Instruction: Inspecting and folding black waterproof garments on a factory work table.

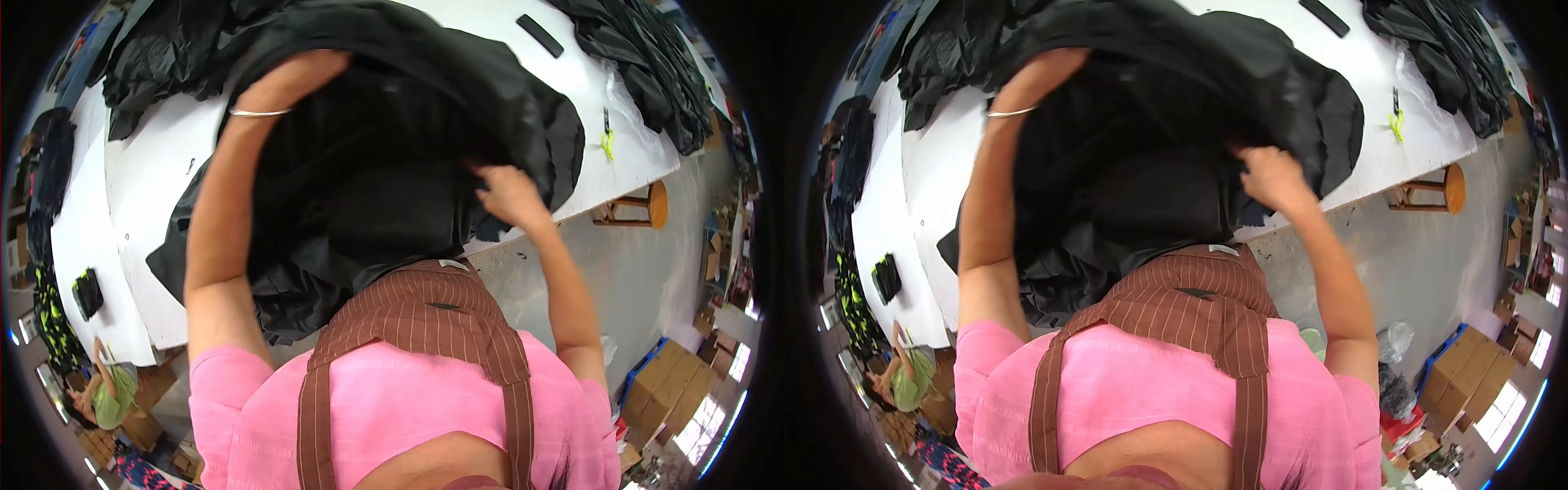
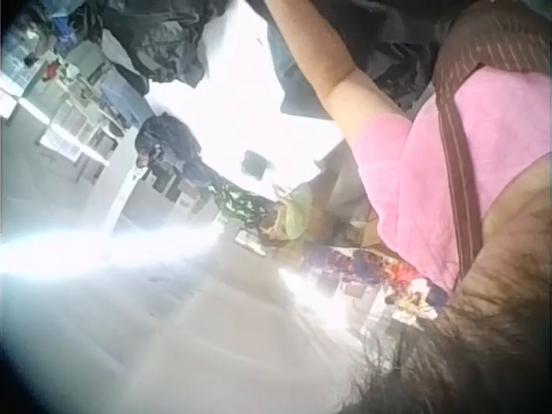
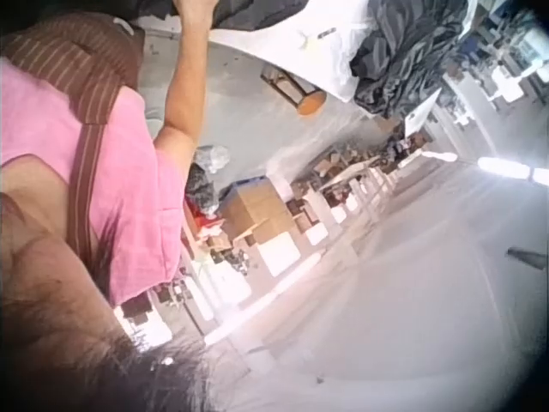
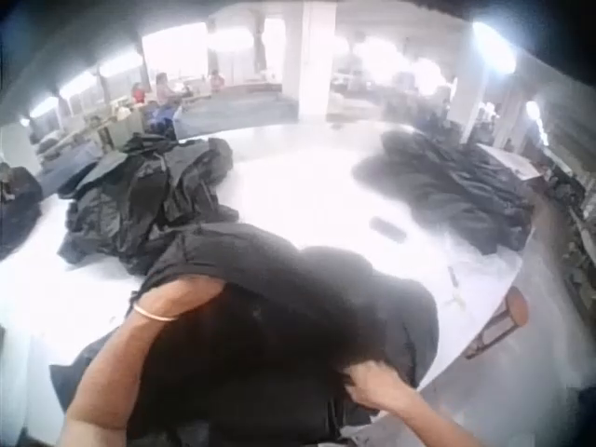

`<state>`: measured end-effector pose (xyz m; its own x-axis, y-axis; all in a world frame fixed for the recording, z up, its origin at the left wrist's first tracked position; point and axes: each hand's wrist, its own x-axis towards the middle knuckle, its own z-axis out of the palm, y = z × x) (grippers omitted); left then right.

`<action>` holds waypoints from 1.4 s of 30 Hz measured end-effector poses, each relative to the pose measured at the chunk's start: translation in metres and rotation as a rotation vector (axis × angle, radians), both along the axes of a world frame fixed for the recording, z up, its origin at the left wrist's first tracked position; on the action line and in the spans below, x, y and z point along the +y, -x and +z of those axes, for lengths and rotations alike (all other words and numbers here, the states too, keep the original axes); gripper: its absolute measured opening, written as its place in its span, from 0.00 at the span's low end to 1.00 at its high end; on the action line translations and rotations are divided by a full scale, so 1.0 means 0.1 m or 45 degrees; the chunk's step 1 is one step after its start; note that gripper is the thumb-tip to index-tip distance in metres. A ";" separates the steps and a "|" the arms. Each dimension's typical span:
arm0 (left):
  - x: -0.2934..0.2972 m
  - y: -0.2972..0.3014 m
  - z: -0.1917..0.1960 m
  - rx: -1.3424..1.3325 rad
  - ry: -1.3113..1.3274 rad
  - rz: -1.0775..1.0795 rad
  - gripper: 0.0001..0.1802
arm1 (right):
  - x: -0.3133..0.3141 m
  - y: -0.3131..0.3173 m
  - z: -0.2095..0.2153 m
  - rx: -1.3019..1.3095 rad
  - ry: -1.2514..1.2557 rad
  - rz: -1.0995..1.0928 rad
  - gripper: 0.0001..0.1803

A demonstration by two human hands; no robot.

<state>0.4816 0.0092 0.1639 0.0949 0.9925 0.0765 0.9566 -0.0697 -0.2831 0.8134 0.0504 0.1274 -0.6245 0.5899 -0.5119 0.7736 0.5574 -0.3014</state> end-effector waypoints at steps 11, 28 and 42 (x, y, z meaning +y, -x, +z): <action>-0.18 -0.03 -1.50 -0.135 -0.333 0.140 0.20 | 0.33 0.16 -0.27 0.938 1.237 -0.932 0.28; -0.19 -2.04 -1.43 -1.036 -0.233 0.572 0.45 | 1.74 0.43 -0.19 1.989 1.839 -0.772 0.07; 0.67 -1.68 -1.45 -1.161 -0.031 0.922 0.19 | 1.42 0.67 -0.08 1.045 1.449 -0.807 0.12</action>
<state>0.6495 0.0761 0.0192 -0.5935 0.7896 -0.1557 0.6203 0.5720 0.5367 0.7463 0.1923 0.1196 -0.7562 0.4068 -0.5125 0.2009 -0.6010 -0.7736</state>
